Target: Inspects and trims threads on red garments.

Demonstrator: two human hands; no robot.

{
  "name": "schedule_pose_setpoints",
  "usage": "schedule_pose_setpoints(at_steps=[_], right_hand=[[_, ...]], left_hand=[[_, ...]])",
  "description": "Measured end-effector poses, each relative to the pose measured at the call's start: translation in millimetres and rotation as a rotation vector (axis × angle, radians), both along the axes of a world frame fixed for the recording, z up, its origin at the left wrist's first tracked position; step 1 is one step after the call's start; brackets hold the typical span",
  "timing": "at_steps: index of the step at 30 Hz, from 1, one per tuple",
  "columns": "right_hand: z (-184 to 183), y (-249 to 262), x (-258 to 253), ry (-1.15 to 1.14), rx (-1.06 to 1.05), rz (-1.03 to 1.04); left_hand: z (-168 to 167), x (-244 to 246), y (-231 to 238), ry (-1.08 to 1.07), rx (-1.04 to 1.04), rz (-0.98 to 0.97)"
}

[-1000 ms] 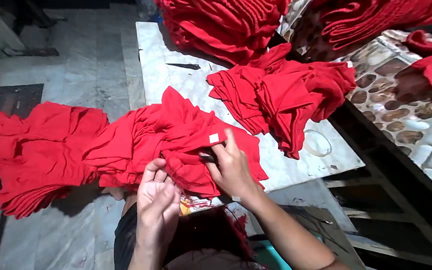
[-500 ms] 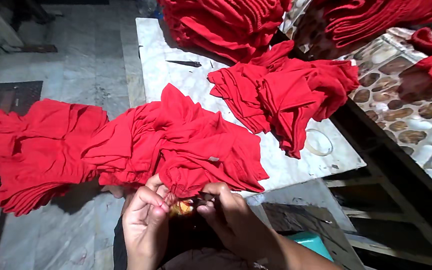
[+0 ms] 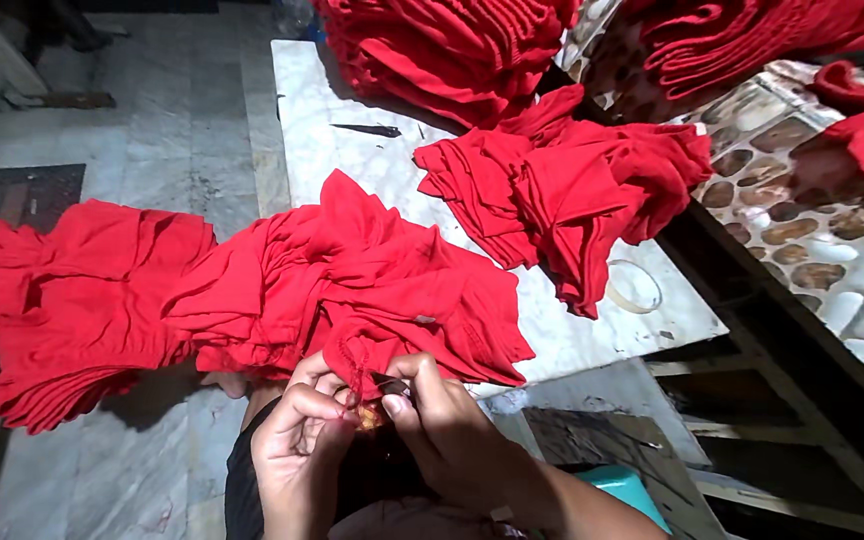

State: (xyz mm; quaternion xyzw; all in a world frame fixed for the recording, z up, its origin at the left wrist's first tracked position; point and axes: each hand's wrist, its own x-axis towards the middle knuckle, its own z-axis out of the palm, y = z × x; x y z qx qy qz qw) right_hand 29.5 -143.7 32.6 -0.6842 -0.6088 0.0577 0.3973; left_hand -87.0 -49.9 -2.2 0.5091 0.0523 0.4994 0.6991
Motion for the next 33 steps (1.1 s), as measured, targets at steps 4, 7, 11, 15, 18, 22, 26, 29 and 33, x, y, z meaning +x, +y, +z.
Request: schedule_pose_setpoints(at_steps=[4,7,11,15,18,22,26,29,33], right_hand=[[1,-1,2,-0.013,0.012,-0.004],[4,4,2,-0.04,0.037,-0.019],[5,8,-1,-0.115,0.049,-0.058],[5,9,2,-0.044,0.104,-0.078],[10,18,6,0.149,0.176,-0.072],[8,37,16,0.129,0.012,0.065],[7,23,26,-0.002,-0.003,0.085],[8,5,36,-0.109,-0.011,0.11],[3,-5,41,-0.221,-0.066,0.217]], left_hand=[[0,0,-3,0.047,0.059,0.015],[2,1,-4,0.122,0.171,0.056],[1,-2,-3,0.149,0.215,0.082],[-3,-4,-2,0.113,0.191,0.07],[-6,1,-4,0.195,0.098,0.158],[-18,2,-8,0.566,0.2,0.301],[-18,-33,-11,0.651,0.472,0.317],[-17,-47,-11,0.631,0.468,0.326],[-23,-42,-8,0.47,0.33,0.165]])
